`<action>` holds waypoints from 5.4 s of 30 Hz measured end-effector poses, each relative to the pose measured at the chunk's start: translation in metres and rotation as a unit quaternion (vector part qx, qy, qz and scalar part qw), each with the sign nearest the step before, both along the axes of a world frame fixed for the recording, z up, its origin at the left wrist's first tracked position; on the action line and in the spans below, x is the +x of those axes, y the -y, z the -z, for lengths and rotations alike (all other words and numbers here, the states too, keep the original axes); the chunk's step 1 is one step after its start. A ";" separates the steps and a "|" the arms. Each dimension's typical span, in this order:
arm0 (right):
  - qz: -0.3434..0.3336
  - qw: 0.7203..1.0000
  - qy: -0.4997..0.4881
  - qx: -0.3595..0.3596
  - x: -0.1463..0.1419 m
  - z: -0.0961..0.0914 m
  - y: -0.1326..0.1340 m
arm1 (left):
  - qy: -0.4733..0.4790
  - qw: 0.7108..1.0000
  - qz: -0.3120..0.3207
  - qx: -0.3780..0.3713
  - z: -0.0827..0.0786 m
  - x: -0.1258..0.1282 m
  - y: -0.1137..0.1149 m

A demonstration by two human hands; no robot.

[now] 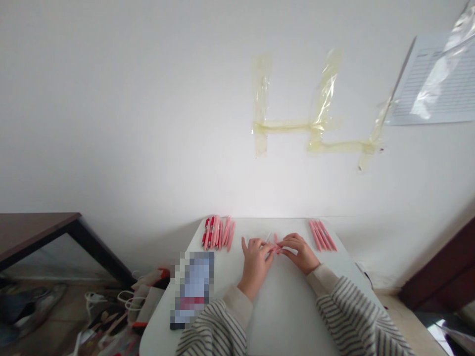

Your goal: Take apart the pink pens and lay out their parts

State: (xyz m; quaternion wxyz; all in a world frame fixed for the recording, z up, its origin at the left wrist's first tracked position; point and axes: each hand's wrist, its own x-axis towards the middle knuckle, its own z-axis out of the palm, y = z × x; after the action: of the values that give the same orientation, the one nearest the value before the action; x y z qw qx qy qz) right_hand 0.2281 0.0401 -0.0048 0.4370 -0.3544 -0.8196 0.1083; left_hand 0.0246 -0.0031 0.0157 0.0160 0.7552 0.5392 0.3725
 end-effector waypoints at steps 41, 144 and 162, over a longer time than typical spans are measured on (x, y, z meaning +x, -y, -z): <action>0.016 0.992 -0.088 -0.092 -0.002 0.003 -0.001 | 0.050 0.998 0.002 -0.031 -0.010 0.000 0.002; 0.034 0.997 -0.047 -0.046 -0.004 0.002 0.001 | 0.016 0.998 0.015 -0.066 -0.005 -0.005 -0.003; 0.010 0.994 -0.041 -0.097 -0.009 0.000 0.007 | 0.008 0.999 0.017 -0.040 -0.003 -0.004 -0.002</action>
State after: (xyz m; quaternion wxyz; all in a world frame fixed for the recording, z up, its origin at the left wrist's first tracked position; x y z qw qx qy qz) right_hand 0.2192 0.0330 -0.0053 0.4354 -0.3979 -0.7830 0.1974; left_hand 0.0209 -0.0011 0.0183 0.0565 0.7599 0.5407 0.3564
